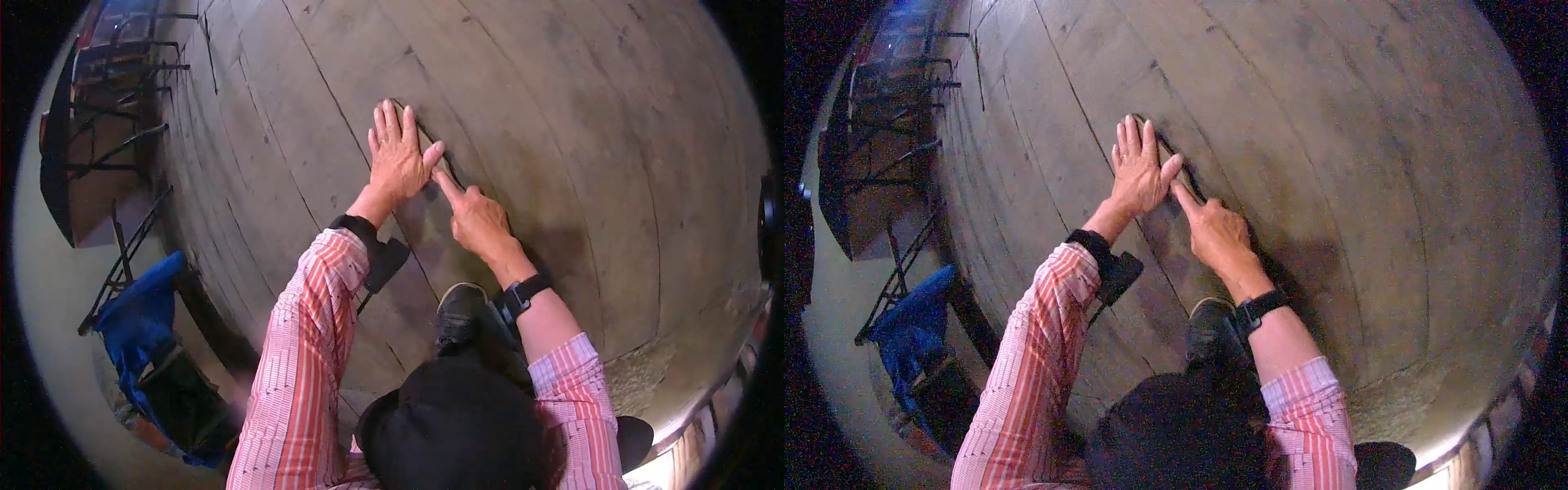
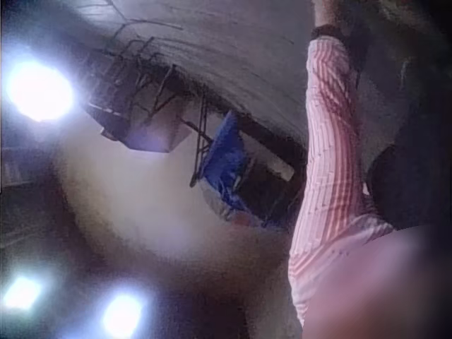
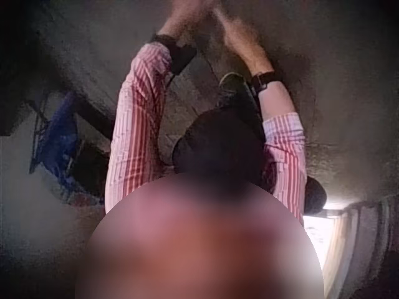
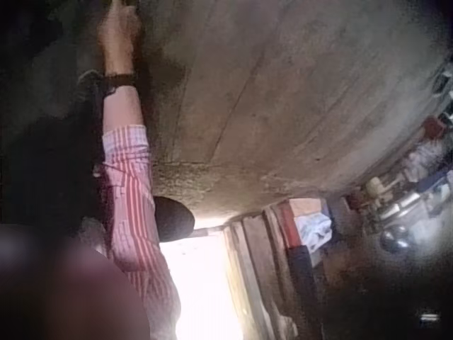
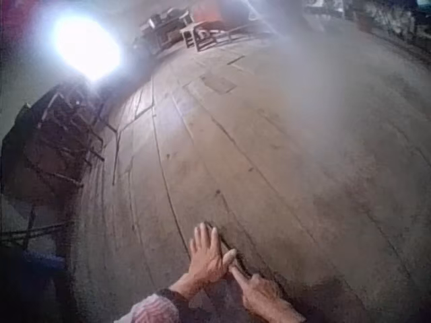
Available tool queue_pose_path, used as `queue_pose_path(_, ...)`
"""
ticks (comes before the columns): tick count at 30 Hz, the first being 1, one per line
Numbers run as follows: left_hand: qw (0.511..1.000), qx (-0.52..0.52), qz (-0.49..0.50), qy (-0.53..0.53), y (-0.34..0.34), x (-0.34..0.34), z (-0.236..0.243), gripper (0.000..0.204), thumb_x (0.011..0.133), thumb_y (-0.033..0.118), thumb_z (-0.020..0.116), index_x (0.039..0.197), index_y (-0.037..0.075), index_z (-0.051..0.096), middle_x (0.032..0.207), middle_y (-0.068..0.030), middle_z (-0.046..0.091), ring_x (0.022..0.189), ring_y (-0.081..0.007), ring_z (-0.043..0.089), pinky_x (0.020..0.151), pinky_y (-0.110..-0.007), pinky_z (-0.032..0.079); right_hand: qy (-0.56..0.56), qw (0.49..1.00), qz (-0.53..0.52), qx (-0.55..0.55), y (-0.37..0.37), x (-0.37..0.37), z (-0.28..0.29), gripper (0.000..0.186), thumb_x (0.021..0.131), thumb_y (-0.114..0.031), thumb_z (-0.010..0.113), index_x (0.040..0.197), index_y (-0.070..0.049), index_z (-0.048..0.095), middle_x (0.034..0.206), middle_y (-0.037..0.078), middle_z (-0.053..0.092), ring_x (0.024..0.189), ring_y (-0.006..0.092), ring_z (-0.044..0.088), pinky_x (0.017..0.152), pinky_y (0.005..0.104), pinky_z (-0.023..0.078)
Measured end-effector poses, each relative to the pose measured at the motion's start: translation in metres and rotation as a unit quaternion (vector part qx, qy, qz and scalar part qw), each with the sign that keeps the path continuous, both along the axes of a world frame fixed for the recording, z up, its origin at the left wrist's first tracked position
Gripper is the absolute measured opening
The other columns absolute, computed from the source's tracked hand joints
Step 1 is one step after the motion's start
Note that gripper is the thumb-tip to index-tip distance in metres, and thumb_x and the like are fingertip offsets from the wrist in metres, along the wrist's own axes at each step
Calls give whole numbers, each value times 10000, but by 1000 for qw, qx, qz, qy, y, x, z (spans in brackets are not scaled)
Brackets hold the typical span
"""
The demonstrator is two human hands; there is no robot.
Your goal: The person kneels on a wooden floor and uses a sanding block to smooth the surface. They move the block back and forth along the grain of the planks, occasionally shifting position to reach different areas.
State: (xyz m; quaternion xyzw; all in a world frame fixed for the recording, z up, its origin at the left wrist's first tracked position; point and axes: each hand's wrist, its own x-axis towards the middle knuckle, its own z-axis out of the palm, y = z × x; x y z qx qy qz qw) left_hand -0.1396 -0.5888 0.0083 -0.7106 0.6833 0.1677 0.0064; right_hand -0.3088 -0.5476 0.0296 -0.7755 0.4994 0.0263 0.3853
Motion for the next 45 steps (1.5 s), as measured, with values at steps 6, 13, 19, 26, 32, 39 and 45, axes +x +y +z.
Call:
queue_pose_path(6,997,76,16,-19,17,-15,8,836,905,543,379,1430,-48,106,1493,-281,-46,1389,-421,-69,1060,-616,91,-21,1000,-2,4,18,-13,1,696,808,-43,544,1412,-299,312,871,207,590,752,377,634,651,455,525)
queue_pose_path(13,996,88,-17,11,64,-47,8,849,894,546,407,1415,-64,130,1477,-313,-56,1373,-463,-69,1045,-641,87,16,1000,-12,-11,74,-48,1,695,797,-58,543,1409,-304,323,815,191,565,699,373,626,618,464,523)
queue_pose_path(19,990,94,-90,60,88,-56,17,860,840,517,532,1393,-59,213,1463,-342,-37,1358,-503,-48,1054,-626,98,34,997,-40,59,108,-55,15,783,718,-64,594,1425,-226,298,832,212,532,700,396,594,623,480,498)
queue_pose_path(26,985,41,-114,126,83,-52,30,875,753,422,691,1382,-14,266,1466,-313,45,1365,-470,65,1060,-586,167,-38,991,-131,-13,119,-57,17,722,661,-40,560,1355,-155,399,830,207,508,698,410,568,609,484,478)
queue_pose_path(32,978,4,17,209,88,-47,35,934,737,373,740,1390,-7,191,1402,-281,199,1293,-419,251,1046,-475,289,-95,974,-159,-134,100,-48,4,632,743,-120,577,1352,-157,413,834,168,519,588,366,562,535,453,492)
queue_pose_path(39,819,56,306,482,78,-42,19,671,877,269,584,1343,-26,201,1116,-199,521,1021,-283,542,871,-361,455,-146,979,-63,-125,86,-11,-3,595,763,-165,606,1328,-96,433,857,181,517,639,337,578,556,422,496)
queue_pose_path(45,693,136,420,570,78,-24,15,525,897,175,545,1330,39,281,1118,-113,530,975,-224,554,779,-375,499,-155,985,28,-73,72,-29,8,610,765,-240,640,1331,-150,433,857,159,523,652,343,583,577,431,501)
